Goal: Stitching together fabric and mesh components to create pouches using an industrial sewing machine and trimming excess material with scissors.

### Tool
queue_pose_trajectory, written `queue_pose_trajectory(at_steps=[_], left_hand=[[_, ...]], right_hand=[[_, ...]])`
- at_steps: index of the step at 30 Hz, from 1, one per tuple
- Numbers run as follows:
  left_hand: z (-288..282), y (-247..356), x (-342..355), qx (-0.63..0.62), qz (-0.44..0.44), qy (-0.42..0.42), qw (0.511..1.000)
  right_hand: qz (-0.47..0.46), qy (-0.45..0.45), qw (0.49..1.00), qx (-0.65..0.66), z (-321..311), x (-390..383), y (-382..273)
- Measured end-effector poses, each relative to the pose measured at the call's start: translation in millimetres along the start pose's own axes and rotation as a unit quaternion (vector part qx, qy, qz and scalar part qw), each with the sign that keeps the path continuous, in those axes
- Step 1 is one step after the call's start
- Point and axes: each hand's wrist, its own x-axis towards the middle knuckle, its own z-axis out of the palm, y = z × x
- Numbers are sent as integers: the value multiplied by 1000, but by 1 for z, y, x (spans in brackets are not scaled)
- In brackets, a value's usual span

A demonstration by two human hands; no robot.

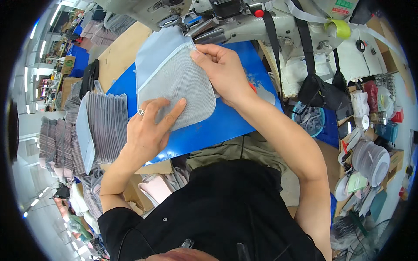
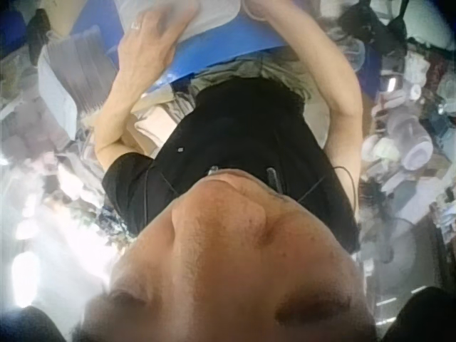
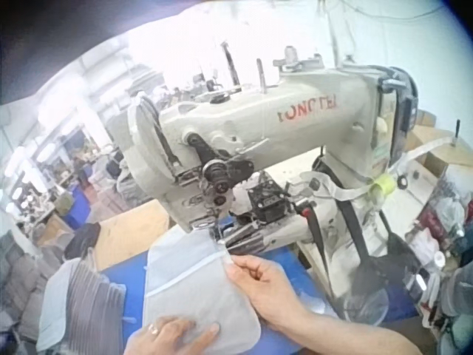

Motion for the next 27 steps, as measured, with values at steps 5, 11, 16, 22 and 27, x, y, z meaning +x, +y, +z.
queue_pose_trajectory(at_steps=[5,11,16,22,27], left_hand=[[-7,-1,5,52,22,-25,998],[-14,-18,13,79,18,-7,997],[-30,-20,18,105,31,-35,993],[-48,-30,36,156,64,-120,978],[-58,-60,61,156,83,-137,975]], right_hand=[[-50,5,999,-7,1,1,6],[7,-48,999,-1,-13,-16,3],[-64,-37,985,-153,-19,-53,2],[-50,-41,992,-112,-16,-36,3],[-59,-48,995,-64,-9,-1,6]])
